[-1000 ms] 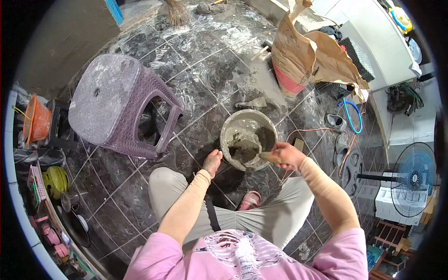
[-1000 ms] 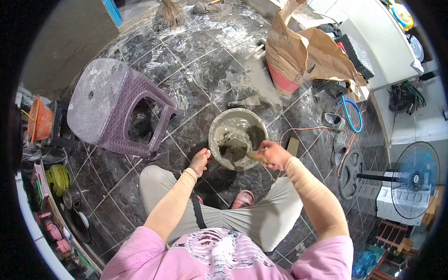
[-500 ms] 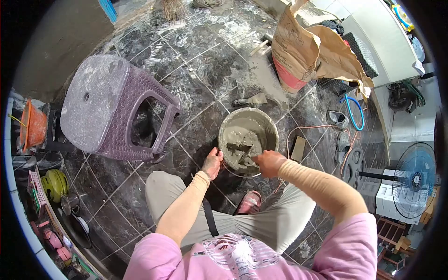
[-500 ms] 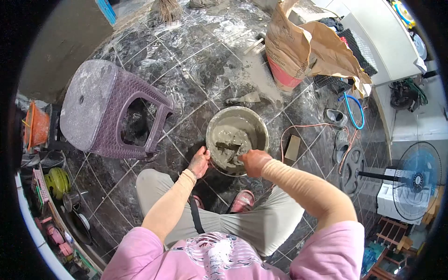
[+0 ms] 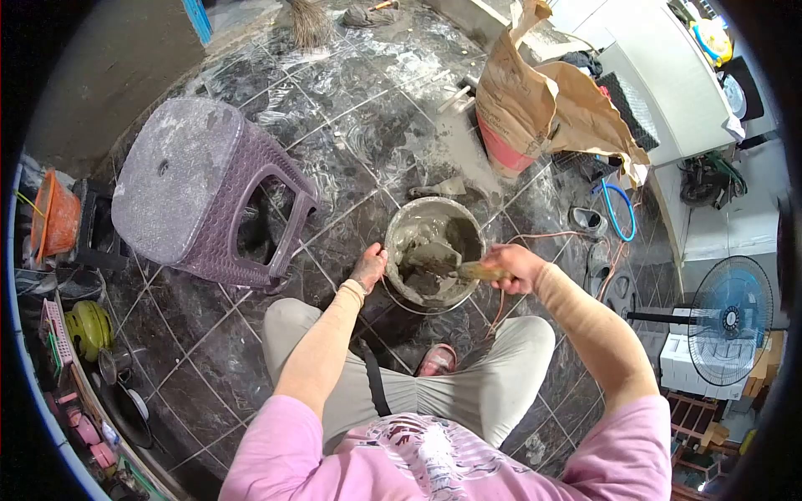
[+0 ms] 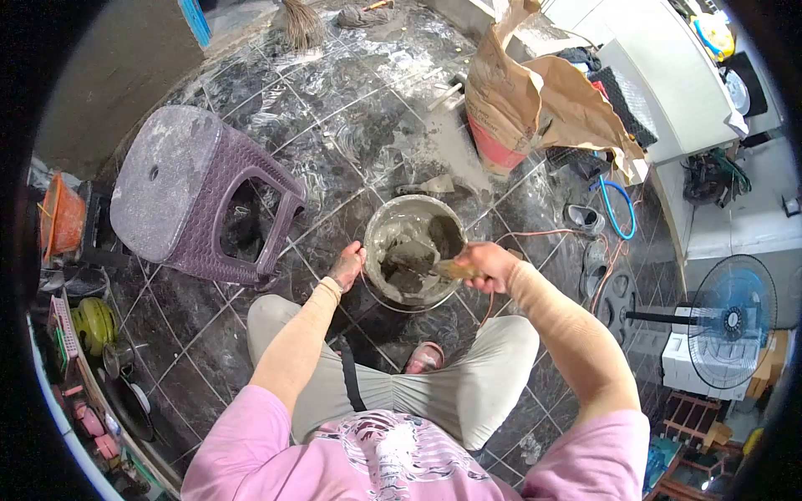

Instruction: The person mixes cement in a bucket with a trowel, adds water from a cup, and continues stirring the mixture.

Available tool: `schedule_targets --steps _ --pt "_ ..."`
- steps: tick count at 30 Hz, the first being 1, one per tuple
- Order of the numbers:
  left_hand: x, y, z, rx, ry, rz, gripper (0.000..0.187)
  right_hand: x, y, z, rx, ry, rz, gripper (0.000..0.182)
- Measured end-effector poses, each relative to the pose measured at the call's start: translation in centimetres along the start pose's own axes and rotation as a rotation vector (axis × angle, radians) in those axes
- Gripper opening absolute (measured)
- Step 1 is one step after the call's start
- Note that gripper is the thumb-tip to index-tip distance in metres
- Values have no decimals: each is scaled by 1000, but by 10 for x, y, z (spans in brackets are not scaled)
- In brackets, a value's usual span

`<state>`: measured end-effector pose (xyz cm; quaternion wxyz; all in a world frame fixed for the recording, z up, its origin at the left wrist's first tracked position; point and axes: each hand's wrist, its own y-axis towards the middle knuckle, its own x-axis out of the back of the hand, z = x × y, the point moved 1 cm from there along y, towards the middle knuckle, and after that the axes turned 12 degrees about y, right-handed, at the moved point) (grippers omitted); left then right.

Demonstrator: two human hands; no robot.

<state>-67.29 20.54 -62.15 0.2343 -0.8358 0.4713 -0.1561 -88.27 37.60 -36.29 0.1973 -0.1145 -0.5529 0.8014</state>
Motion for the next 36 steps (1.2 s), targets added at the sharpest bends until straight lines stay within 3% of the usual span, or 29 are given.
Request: schedule_targets --steps 3,4,7,8,11,16,20,21,23,25,26,28,30,33,34,36 --pt "9 14 -14 -44 83 -17 15 -13 -56 15 189 -430 -106 20" --pt "15 20 -20 -77 122 -19 16 -19 -66 21 297 -796 -146 27" --pt "25 36 -30 -104 267 -33 21 -28 -51 7 477 -1092 -103 35" --pt "30 36 -38 -108 316 -3 21 -37 -41 3 376 -1180 -93 40" --pt "36 35 -48 -36 267 30 22 -62 -20 0 389 -1319 -56 47" --pt "28 20 -32 14 -175 13 31 -68 39 -15 399 -1194 -78 43" --pt "9 -10 -10 130 -277 -274 38 -87 68 -19 337 -1089 -140 42" --pt "-1 -21 -11 63 -39 -455 37 -89 67 -18 326 -1070 -162 43" --pt "-13 -34 -2 61 192 -376 34 -83 60 -22 355 -990 -182 44" --pt "-23 -53 -22 330 -214 -57 32 -59 70 -17 388 -946 -192 44" --pt "-26 -51 -17 294 -246 -48 30 -49 70 -16 379 -833 -195 41" --pt "-21 -48 -15 251 -337 14 29 -23 50 -11 153 -127 -63 26" --pt "-21 -55 -24 224 -394 15 28 9 43 -8 -21 79 13 18" --pt "-19 -48 -14 209 -349 49 28 0 -11 2 111 53 -62 15" --pt "-19 -49 -15 176 -322 48 27 0 -14 3 158 -155 -35 13" --pt "-20 -38 -2 157 -212 -2 22 -19 -28 -1 493 -693 -144 14"
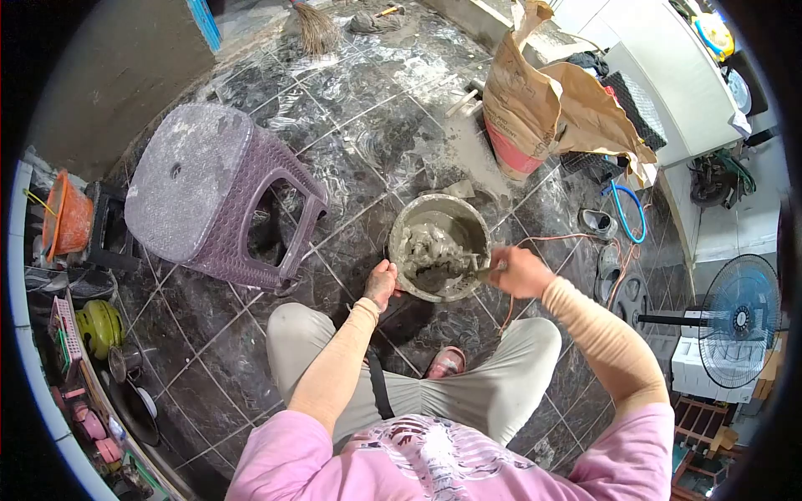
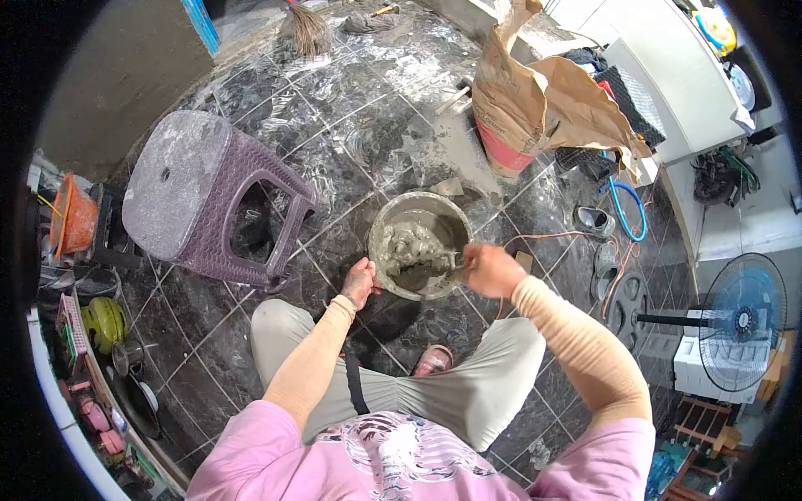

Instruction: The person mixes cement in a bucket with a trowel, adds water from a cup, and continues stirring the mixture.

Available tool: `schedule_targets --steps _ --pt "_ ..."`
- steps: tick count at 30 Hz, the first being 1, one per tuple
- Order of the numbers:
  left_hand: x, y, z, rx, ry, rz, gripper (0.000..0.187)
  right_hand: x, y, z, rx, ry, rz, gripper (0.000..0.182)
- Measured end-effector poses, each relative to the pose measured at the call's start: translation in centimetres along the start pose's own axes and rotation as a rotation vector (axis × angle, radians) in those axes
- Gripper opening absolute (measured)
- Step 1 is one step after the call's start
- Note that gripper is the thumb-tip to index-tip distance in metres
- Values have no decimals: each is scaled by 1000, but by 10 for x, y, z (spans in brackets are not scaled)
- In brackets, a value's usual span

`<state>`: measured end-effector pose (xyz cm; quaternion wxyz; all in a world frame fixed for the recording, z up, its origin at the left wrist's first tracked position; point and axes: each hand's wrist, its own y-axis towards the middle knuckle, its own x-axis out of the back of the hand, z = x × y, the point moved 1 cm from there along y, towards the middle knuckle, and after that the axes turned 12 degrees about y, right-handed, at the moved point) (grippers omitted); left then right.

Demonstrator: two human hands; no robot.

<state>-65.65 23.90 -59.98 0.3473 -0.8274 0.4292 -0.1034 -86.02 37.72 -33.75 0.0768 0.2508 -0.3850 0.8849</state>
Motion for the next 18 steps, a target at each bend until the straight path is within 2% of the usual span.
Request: schedule_targets --steps 1,5,8,11,12,13,15,16,17,18 --pt "-1 2 -1 -12 51 -26 20 -9 -4 8 167 -270 -47 15" --pt "-5 -11 -21 0 171 -98 19 -63 30 -5 92 -414 122 32" --pt "-6 -9 -20 -29 184 -140 20 -89 55 15 -38 -435 139 37" --pt "-6 -11 -23 -26 130 -102 19 -102 85 -19 -25 -304 -16 33" --pt "-3 -1 -10 -37 144 -69 18 -92 85 -18 -8 -171 -85 29" --pt "1 13 0 -108 229 -124 18 -89 103 -43 11 -171 -133 33" --pt "9 31 11 -255 399 -249 19 -65 94 -31 -231 211 -15 32" --pt "10 32 -1 -256 435 -356 22 -53 95 -37 -317 460 49 29" --pt "14 32 -8 -262 439 -326 23 -44 91 -48 -413 714 122 28" --pt "18 35 -12 -258 436 -296 23 -34 86 -57 -625 1067 190 23"
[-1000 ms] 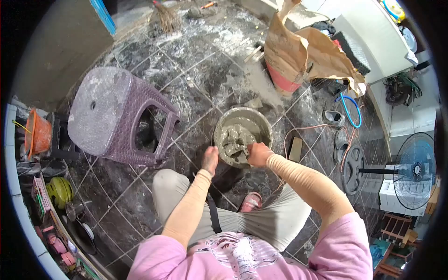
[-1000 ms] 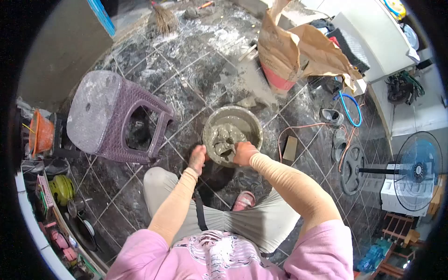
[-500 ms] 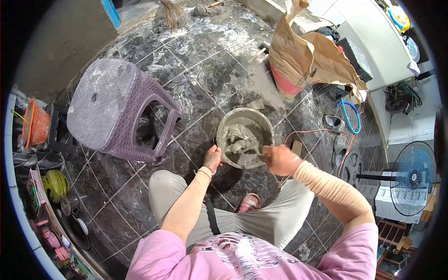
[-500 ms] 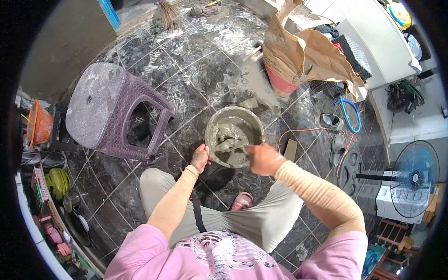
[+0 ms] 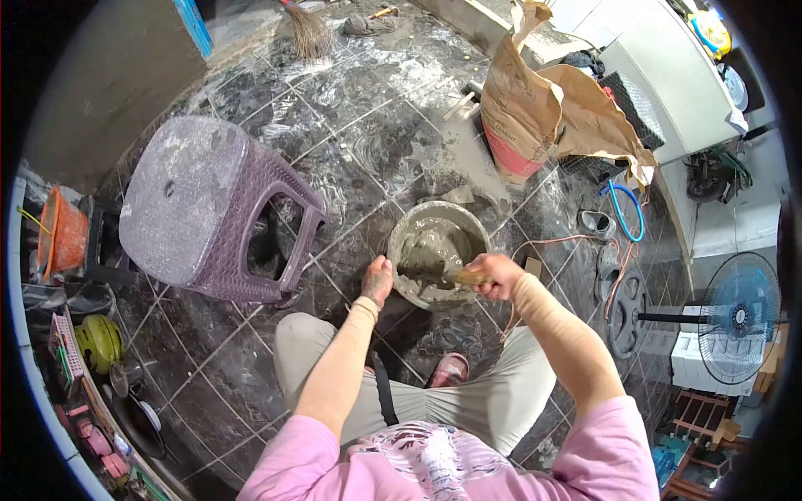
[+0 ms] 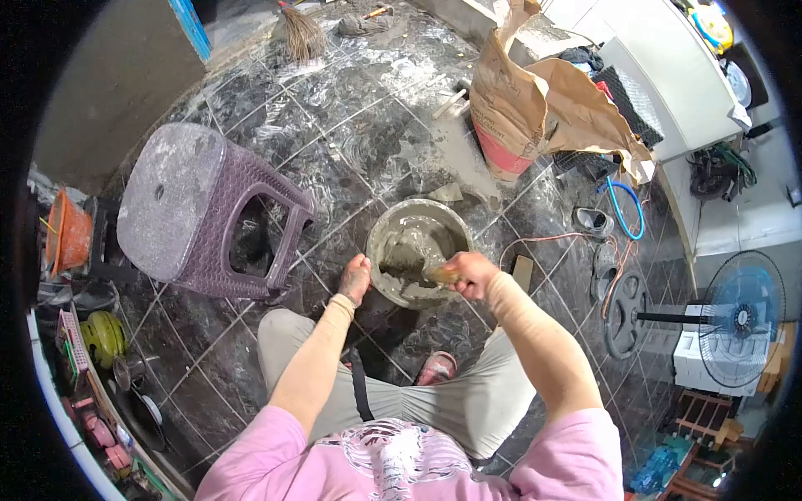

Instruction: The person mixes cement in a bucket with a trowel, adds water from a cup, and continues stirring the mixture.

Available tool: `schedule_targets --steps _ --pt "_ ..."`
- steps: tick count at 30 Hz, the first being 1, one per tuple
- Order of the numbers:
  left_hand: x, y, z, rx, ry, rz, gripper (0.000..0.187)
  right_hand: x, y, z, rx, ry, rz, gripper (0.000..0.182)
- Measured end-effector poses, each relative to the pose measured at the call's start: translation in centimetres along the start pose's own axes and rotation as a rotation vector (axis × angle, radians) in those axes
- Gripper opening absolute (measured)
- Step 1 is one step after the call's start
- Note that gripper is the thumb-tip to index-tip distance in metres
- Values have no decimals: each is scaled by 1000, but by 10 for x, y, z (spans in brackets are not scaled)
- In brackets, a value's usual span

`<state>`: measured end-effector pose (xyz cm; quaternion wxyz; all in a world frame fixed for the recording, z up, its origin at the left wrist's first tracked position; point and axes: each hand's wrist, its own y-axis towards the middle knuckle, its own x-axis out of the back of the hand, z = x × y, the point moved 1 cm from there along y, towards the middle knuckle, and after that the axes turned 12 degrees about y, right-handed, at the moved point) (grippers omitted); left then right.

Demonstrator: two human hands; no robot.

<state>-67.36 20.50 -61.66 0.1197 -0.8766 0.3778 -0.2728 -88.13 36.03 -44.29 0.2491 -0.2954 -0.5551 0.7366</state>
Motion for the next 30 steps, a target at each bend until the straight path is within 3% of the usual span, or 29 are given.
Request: schedule_targets --steps 1,3,5,6,9,10,13,19,20,23,24,25,27,30 --pt "1 5 5 2 -6 31 24 2 -18 -1 22 89 38 16" --pt "4 9 4 19 25 70 24 -4 -60 -2 219 -121 -61 13" --pt "17 0 -18 75 -42 155 24 -23 -100 4 447 -747 -171 14" --pt "15 4 -14 -3 86 111 25 -30 -110 6 557 -1063 -223 14" --pt "9 9 0 20 82 110 24 -45 -107 -5 737 -1541 -228 28" --pt "9 8 1 10 85 98 24 -64 -112 -5 585 -1574 -247 41" --pt "11 4 -5 -20 94 72 24 -71 -64 -19 515 -1668 -223 49" --pt "19 -1 -21 8 46 87 23 -46 18 -20 655 -1302 -323 37" --pt "16 5 -17 -98 100 -19 23 -28 35 -23 879 -1308 -323 25" --pt "17 24 -16 -124 138 -51 24 -40 -17 0 426 -747 -230 19" --pt "17 34 -10 -108 108 10 25 -30 -33 4 303 -412 -139 17" --pt "17 39 -8 -92 49 57 25 -23 -45 5 285 -328 -115 15" --pt "23 39 -11 -97 64 124 25 -26 -80 6 366 -645 -211 15" --pt "26 30 -24 -75 63 48 25 -46 -110 2 930 -1249 -192 20"
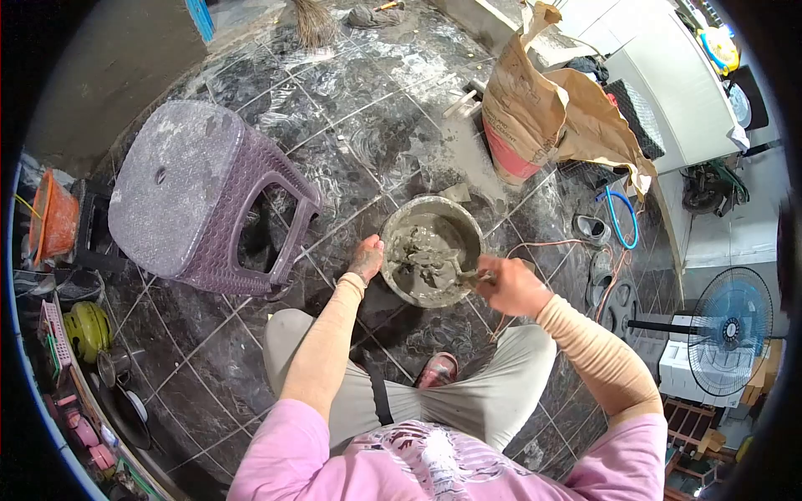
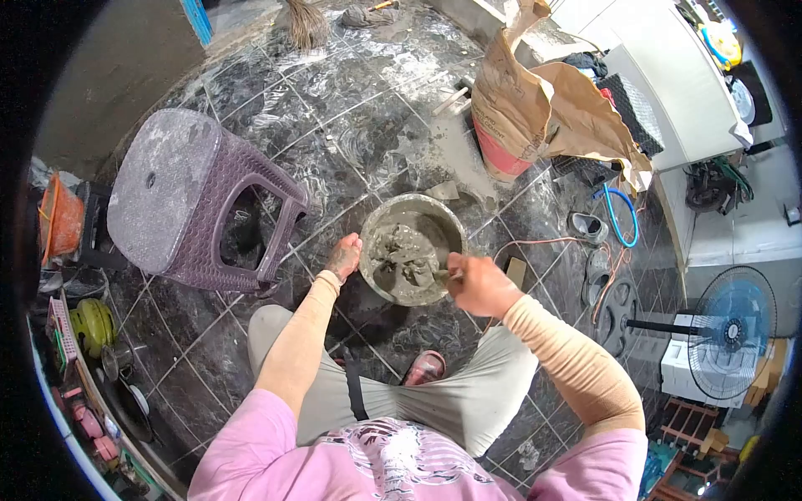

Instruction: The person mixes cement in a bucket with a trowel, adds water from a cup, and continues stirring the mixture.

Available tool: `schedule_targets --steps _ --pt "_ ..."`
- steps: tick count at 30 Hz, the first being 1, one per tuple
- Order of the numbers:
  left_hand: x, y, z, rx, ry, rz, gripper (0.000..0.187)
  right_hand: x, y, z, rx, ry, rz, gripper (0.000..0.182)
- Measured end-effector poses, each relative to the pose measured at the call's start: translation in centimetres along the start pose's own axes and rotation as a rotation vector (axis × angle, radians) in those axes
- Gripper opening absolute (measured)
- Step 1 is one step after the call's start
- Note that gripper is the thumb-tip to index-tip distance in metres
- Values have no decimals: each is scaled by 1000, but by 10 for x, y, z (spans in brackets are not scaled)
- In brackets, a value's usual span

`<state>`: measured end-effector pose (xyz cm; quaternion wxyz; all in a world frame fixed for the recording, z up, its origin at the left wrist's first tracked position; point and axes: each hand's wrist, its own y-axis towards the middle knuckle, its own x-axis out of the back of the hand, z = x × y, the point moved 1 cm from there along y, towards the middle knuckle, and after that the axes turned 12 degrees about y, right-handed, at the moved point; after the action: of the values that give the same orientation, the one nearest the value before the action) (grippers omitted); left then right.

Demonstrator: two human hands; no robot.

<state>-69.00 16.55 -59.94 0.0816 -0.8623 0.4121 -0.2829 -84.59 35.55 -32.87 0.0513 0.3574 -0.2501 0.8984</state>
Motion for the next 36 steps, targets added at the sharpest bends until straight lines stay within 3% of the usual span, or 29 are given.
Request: schedule_targets --steps 5,7,9,10,11,13,16,17,19,22,25,26,27,28,29,31,36 --pt "-1 7 9 -51 -22 55 24 -43 45 11 -147 -265 242 36" --pt "-10 11 23 -49 -48 58 24 -82 76 -23 -235 -242 198 38" --pt "-4 21 14 -78 -21 33 24 -110 108 -84 -228 -180 29 39" --pt "-9 7 18 -67 -12 42 24 -113 96 -84 -244 -140 -30 39" --pt "-7 6 16 -26 -44 63 24 -98 87 -88 -140 55 -125 38" --pt "-8 14 21 -40 90 46 23 -68 68 -60 -603 708 8 27" --pt "-6 12 20 -31 50 47 23 -37 31 -69 -758 1282 8 16" --pt "-6 13 19 -35 57 40 23 -26 16 -63 -724 1220 8 10" --pt "0 7 8 20 18 88 24 -4 -6 -40 -657 773 34 16" --pt "7 2 -1 70 -79 131 27 -8 -15 -25 41 -50 -145 26" --pt "-4 -10 15 132 -169 65 32 -24 12 2 -193 -154 33 36" --pt "-22 -5 46 142 -126 -27 38 -36 26 -3 -179 -213 73 37" --pt "-40 -14 55 254 -309 -143 41 -46 40 -6 -183 -223 79 38" --pt "-27 -49 12 482 -435 -49 44 -56 53 -8 -191 -234 86 38" --pt "-35 -64 14 546 -486 29 42 -66 62 -14 -205 -243 96 39" --pt "-51 -92 -6 562 -744 58 35 -94 78 -38 -230 -195 12 39" --pt "-59 -86 1 451 -803 144 25 -78 75 -56 -295 -46 -108 33"
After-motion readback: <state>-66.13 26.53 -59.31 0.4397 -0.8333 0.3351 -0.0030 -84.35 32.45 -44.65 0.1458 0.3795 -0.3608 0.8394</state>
